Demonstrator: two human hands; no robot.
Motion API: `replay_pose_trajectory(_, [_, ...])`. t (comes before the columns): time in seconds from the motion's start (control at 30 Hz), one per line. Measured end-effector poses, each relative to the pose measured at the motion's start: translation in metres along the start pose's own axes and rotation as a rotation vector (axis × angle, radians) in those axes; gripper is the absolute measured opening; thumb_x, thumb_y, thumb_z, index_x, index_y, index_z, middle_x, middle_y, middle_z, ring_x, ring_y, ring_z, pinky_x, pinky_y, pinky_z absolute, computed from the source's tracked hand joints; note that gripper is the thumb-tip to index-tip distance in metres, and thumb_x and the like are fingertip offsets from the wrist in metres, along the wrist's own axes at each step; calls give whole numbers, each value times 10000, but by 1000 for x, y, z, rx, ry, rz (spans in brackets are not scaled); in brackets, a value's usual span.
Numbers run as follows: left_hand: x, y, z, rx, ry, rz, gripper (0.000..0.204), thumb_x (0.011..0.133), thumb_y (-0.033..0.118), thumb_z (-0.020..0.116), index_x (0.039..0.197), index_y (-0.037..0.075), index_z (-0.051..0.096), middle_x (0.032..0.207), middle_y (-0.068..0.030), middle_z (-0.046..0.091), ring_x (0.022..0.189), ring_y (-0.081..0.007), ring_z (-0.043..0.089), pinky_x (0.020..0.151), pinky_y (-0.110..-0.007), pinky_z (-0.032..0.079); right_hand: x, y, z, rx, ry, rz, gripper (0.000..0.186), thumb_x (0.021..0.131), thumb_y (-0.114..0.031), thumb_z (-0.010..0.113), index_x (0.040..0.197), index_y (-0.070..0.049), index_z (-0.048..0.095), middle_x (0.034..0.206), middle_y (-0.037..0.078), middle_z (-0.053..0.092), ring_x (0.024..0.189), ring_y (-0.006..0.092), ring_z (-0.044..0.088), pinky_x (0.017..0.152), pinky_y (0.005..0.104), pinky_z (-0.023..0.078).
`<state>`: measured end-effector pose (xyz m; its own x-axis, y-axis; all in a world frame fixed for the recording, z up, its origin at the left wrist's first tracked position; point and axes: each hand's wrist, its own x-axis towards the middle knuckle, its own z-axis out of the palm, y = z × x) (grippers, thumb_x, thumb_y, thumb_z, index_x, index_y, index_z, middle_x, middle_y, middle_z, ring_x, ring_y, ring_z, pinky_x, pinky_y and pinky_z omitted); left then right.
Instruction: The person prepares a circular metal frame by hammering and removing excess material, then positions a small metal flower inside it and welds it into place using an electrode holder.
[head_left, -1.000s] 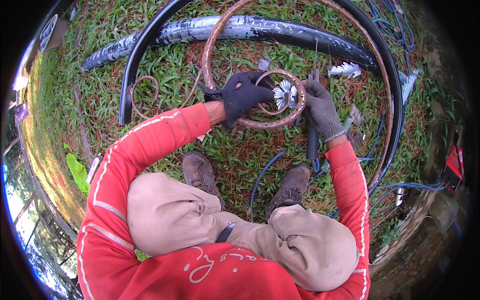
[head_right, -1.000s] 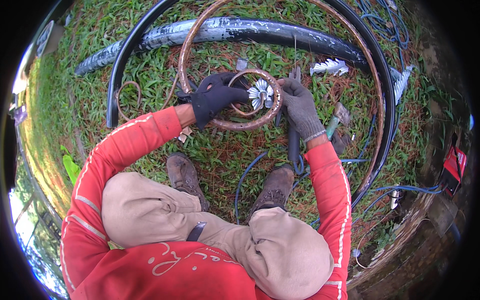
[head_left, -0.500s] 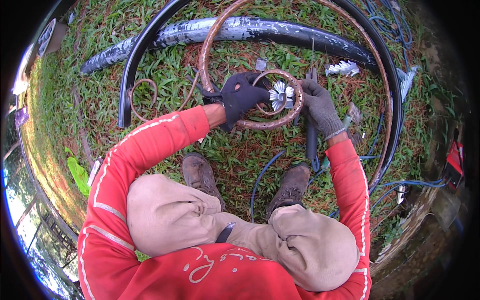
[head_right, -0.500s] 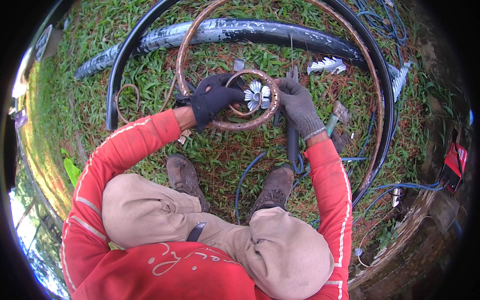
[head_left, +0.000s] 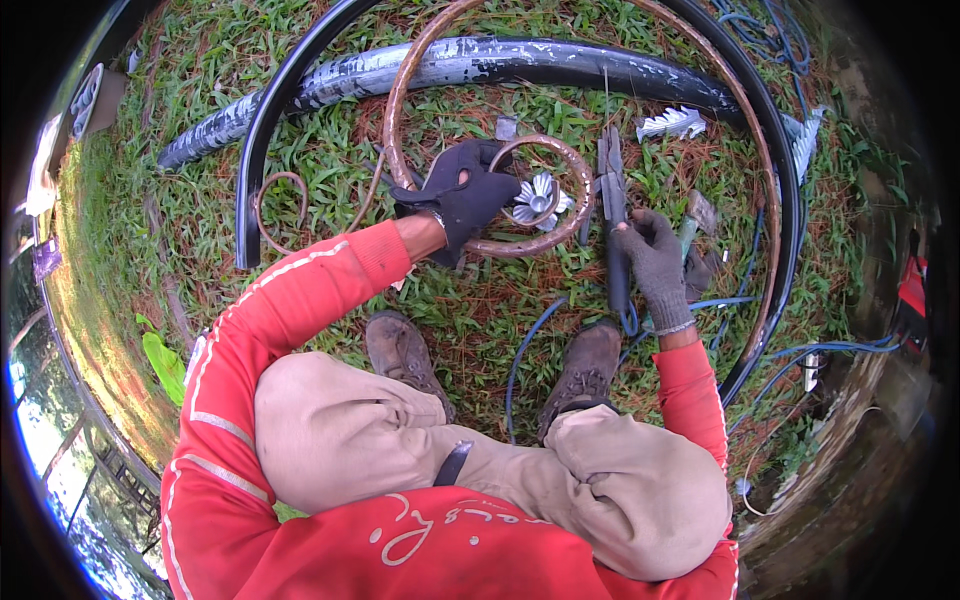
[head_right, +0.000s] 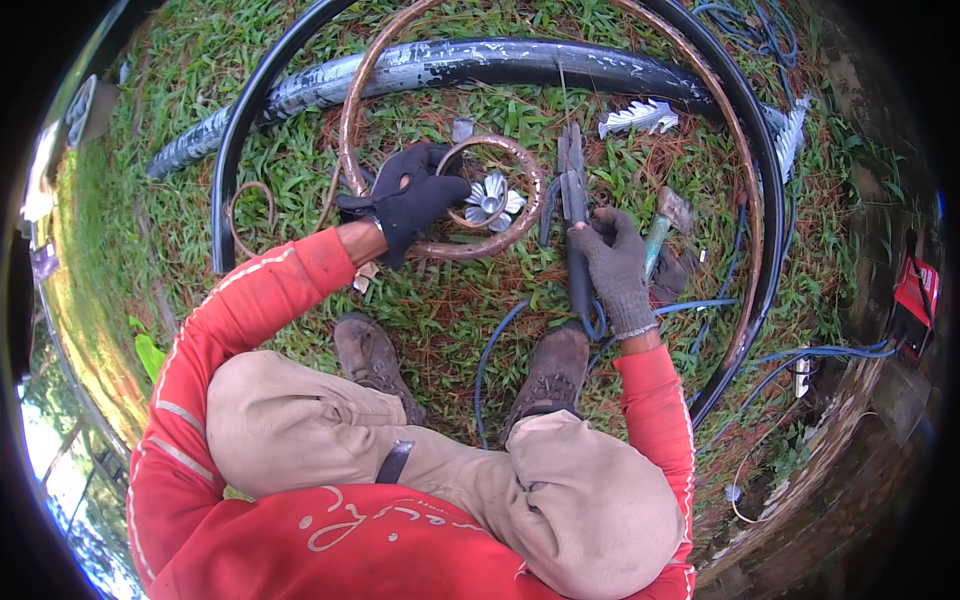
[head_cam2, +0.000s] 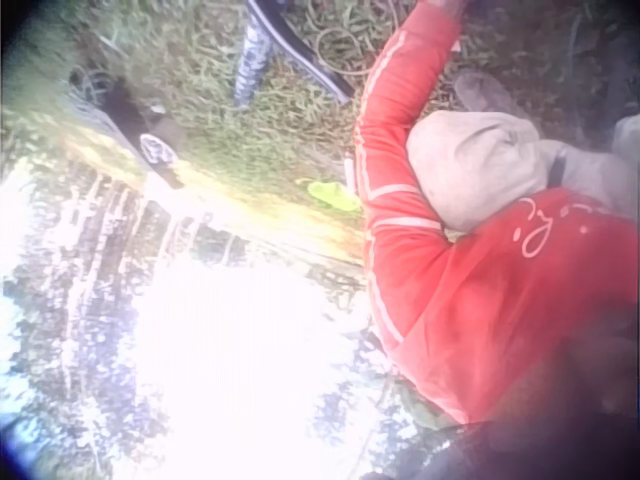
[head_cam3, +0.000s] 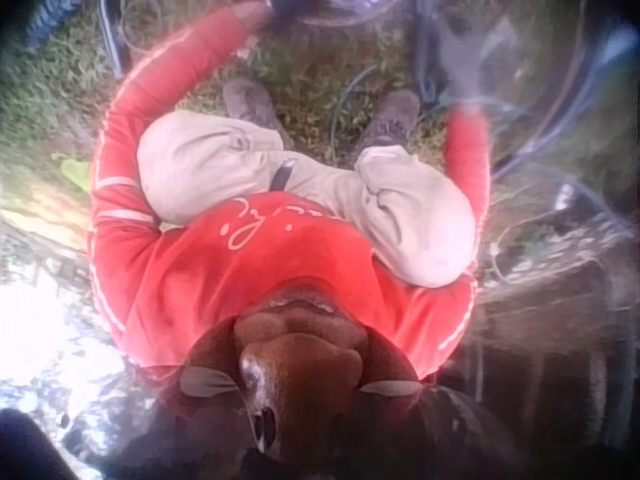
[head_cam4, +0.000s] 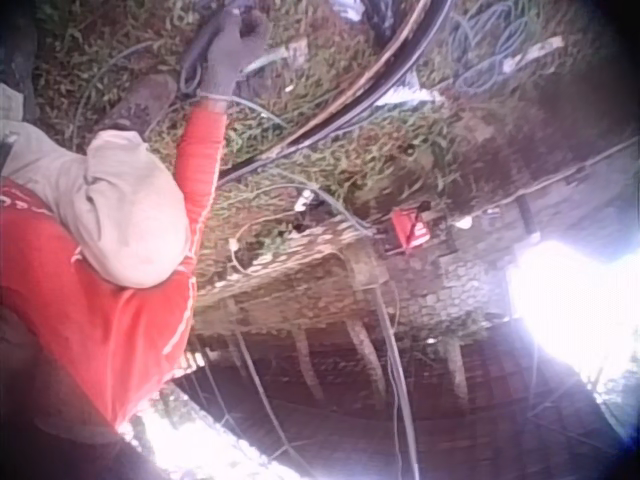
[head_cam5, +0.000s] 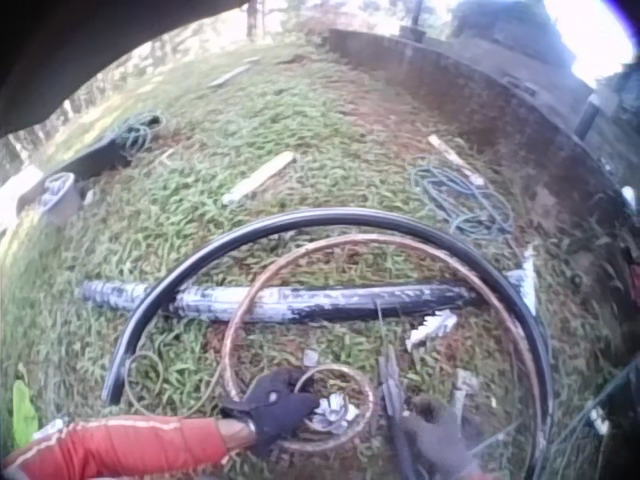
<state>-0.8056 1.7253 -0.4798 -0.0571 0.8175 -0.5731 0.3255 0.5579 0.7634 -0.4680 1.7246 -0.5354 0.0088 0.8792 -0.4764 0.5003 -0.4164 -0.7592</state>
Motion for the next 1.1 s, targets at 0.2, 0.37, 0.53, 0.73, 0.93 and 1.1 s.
replay_pose_trajectory(0.2, [-1,-13,8,-299,23,10,165,859,132,776,955,-1,752,826,-55,752,746,-128,702,703,-303,576,-28,-38,20,73,-294,237,568,969,-227,789,1406,43,547,936,87,711,649,139,658,580,320,559])
replay_pose_trajectory(0.37, [-3,-7,13,-315,30,-1,166,868,126,775,972,1,744,827,-56,746,733,-124,700,697,-291,575,-29,-38,3,288,-286,291,543,953,-175,773,1398,38,547,885,56,659,640,128,627,565,317,532])
replay_pose_trajectory(0.53, [2,-18,20,-421,37,-14,163,897,102,768,1029,11,737,869,-48,743,718,-124,693,693,-278,577,-55,-29,-22,143,-130,125,539,922,-130,768,1394,14,550,927,47,646,689,121,620,582,309,529])
replay_pose_trajectory(0.73, [6,-22,24,-386,-15,-9,196,922,83,767,1101,15,727,916,-43,744,724,-120,694,702,-275,589,-102,-26,-80,145,41,-92,678,856,-24,782,1455,-50,467,1131,89,708,924,133,685,786,300,576])
replay_pose_trajectory(0.93, [9,-28,26,-461,25,-49,209,936,61,757,1134,11,713,932,-49,746,747,-124,699,706,-263,594,-145,-27,-127,278,83,6,684,888,-2,764,1504,-14,465,1195,117,705,971,148,685,795,319,590])
replay_pose_trajectory(1.1, [11,-27,32,-465,24,-23,208,924,49,756,1124,14,711,928,-57,747,761,-130,704,715,-279,600,-165,-29,-157,356,363,-84,828,900,30,748,1657,40,413,1281,151,694,989,166,684,817,303,576])
